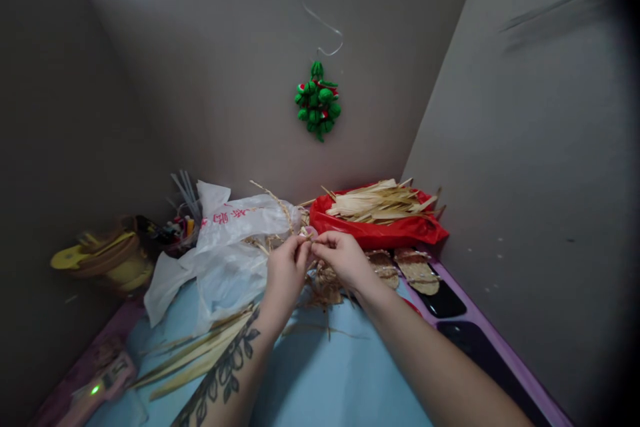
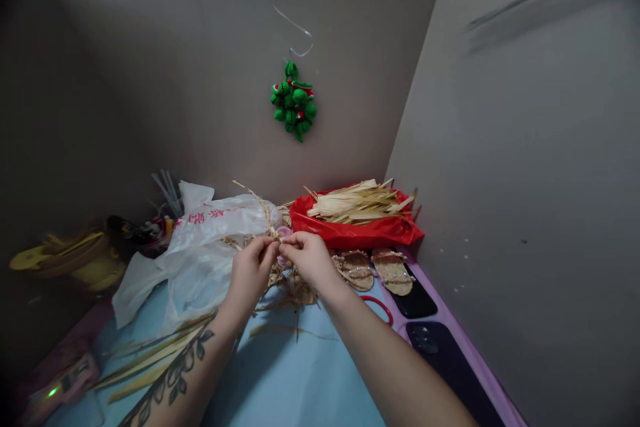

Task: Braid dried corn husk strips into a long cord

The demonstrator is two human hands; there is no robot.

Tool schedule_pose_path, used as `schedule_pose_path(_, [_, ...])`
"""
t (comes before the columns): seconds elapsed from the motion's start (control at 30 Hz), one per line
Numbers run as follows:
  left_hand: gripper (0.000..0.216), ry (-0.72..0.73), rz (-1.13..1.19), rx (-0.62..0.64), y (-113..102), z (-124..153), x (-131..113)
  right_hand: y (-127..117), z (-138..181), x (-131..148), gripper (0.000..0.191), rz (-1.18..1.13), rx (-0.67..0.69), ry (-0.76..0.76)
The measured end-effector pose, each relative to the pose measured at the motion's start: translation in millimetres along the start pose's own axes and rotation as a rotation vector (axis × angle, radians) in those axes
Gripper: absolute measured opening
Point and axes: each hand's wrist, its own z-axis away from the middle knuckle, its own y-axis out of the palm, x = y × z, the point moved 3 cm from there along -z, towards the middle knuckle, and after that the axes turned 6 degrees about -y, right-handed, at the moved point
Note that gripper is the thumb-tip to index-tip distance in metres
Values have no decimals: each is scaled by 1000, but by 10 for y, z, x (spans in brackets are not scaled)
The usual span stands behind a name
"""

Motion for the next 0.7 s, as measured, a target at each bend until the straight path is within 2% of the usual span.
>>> schedule_pose_path(0.07, [22, -5, 0, 14, 5, -5, 13, 13, -9, -15, 16, 9, 5, -37])
schedule_pose_path(0.17, [26, -52, 59, 110, 2, -61, 55, 10, -28, -23, 16, 68, 44, -87])
schedule_pose_path(0.27, [26, -82, 111, 241, -34, -126, 82, -39, -41, 5, 14, 182, 81, -121])
schedule_pose_path(0.37, [24, -99, 124, 313, -91, -159, 84, -79, -28, 48, 11, 350, 117, -151])
schedule_pose_path(0.47, [23, -103, 81, 303, -117, -159, 84, -61, 15, 94, 10, 651, 98, -286])
schedule_pose_path(0.57, [27, -142, 95, 303, -58, -126, 103, -13, 58, 103, 10, 862, -5, -404])
schedule_pose_path(0.63, [27, -161, 130, 270, 2, -89, 109, -13, 57, 70, 8, 836, -88, -350])
schedule_pose_path(0.7, [24, -118, 106, 197, 46, -43, 78, -40, 34, 17, 8, 673, -131, -217])
